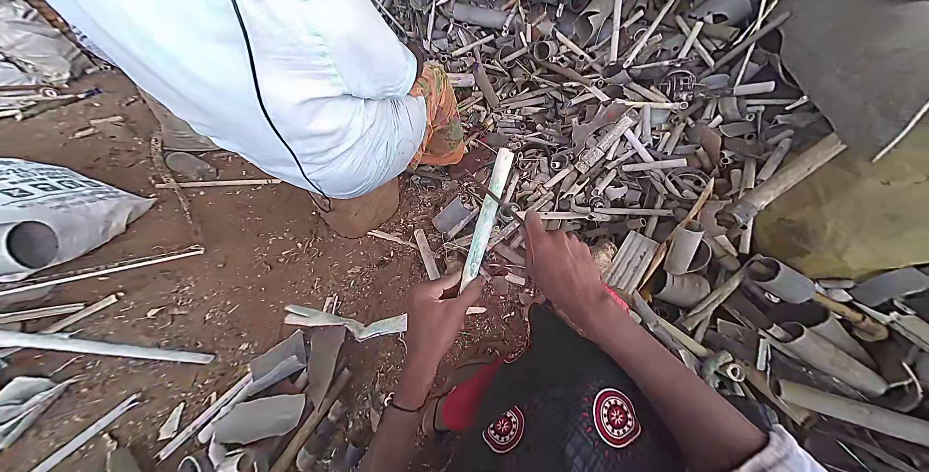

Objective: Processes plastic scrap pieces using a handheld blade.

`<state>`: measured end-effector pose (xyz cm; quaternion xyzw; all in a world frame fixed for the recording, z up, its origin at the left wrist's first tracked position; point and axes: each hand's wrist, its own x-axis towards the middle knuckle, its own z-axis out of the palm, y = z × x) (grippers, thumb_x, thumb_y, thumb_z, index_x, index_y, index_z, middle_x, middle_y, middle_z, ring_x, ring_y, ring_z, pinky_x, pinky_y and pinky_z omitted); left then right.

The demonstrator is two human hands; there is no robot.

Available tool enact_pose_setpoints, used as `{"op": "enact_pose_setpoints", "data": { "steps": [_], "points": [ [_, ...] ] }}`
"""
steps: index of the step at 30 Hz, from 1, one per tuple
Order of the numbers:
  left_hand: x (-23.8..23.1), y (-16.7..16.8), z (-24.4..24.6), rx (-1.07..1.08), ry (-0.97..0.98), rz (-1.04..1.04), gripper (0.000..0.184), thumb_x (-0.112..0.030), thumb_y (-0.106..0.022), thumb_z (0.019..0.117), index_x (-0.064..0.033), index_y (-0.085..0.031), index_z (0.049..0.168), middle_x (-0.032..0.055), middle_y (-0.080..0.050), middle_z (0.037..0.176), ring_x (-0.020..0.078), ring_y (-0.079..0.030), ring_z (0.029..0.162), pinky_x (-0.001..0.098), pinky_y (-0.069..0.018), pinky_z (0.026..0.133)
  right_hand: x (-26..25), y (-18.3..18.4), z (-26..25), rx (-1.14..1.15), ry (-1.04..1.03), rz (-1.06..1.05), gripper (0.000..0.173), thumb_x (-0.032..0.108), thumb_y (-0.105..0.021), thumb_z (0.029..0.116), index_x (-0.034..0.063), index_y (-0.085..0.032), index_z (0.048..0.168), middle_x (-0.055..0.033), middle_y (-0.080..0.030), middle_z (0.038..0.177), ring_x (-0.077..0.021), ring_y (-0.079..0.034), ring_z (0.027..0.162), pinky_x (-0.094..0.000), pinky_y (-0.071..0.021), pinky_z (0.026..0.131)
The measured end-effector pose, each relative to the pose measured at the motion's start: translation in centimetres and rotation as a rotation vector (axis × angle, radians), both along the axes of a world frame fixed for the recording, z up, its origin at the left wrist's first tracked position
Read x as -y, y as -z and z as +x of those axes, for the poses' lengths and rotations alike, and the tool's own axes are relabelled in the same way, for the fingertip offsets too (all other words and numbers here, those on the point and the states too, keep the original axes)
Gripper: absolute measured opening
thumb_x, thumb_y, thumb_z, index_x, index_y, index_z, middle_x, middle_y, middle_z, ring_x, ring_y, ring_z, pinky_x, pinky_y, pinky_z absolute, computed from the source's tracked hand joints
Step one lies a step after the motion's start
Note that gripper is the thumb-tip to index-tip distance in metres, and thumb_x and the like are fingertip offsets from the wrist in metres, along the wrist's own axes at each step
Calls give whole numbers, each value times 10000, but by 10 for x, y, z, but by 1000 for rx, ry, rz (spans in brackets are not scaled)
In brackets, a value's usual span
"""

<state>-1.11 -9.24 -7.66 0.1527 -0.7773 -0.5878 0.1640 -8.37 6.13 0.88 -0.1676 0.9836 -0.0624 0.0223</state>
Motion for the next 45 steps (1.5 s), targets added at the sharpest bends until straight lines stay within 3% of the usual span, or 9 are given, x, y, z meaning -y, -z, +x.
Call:
{"op": "enact_pose_setpoints", "data": {
  "steps": [7,11,18,24,29,32,36,41,45],
  "points": [
    [8,2,-5,47,-45,-39,212,-202,-780,892,-53,-780,1042,-16,-731,724,-3,-618,538,203,-513,511,-3,21,13,169,-399,-27,406,275,-395,1110,71,-504,1443,-256,-685,951,-475,-691,919,-610,-539,770],
    [1,7,-2,45,-17,-270,313,-353,-750,884,-88,-801,1041,21,-737,741,76,-644,568,322,-540,570,-8,0,-15,130,-125,7,423,311,-331,1128,75,-463,1453,-243,-683,1025,-450,-680,1020,-574,-524,851],
    [3,7,-4,10,16,43,123,-159,-746,910,-49,-775,957,-18,-708,667,17,-602,484,201,-493,440,-3,24,11,223,-442,-80,411,286,-397,1114,62,-499,1443,-262,-677,968,-477,-683,950,-606,-537,801],
    [-6,-10,5,0,72,175,129,-82,-734,914,-9,-763,1017,-24,-689,629,5,-526,404,175,-428,369,-21,8,-26,114,-179,-120,438,315,-356,1124,33,-493,1429,-255,-680,959,-464,-685,960,-592,-522,828],
    [2,-12,2,16,55,294,116,-5,-702,915,20,-740,1022,7,-697,657,37,-576,446,187,-472,399,-18,33,5,138,-503,-188,453,360,-368,1120,38,-582,1355,-236,-675,863,-455,-691,840,-597,-544,744],
    [1,-12,3,-1,39,220,144,-19,-721,906,14,-743,1045,-10,-707,663,21,-593,463,176,-480,411,-19,32,-5,56,-452,-233,444,365,-358,1116,10,-602,1224,-208,-652,773,-441,-689,770,-590,-535,679],
    [1,-4,2,-21,3,5,184,-127,-765,886,-15,-766,1033,-5,-726,687,15,-635,505,192,-524,456,-17,30,-1,-22,-346,-248,436,335,-372,1114,3,-608,1269,-207,-664,768,-441,-699,767,-576,-546,682],
    [7,5,2,-57,-105,-556,337,-334,-738,861,-61,-808,1048,112,-757,788,275,-722,705,564,-543,699,-11,31,3,-103,-427,-70,420,358,-385,1110,61,-620,1291,-205,-687,778,-448,-710,754,-579,-550,631],
    [0,4,7,-110,-106,-673,351,-316,-721,855,-43,-808,1056,150,-746,757,348,-711,677,610,-522,671,-25,3,-31,-30,-69,-115,446,358,-322,1130,37,-567,1319,-242,-694,920,-461,-698,944,-588,-528,789]
  ]
}}
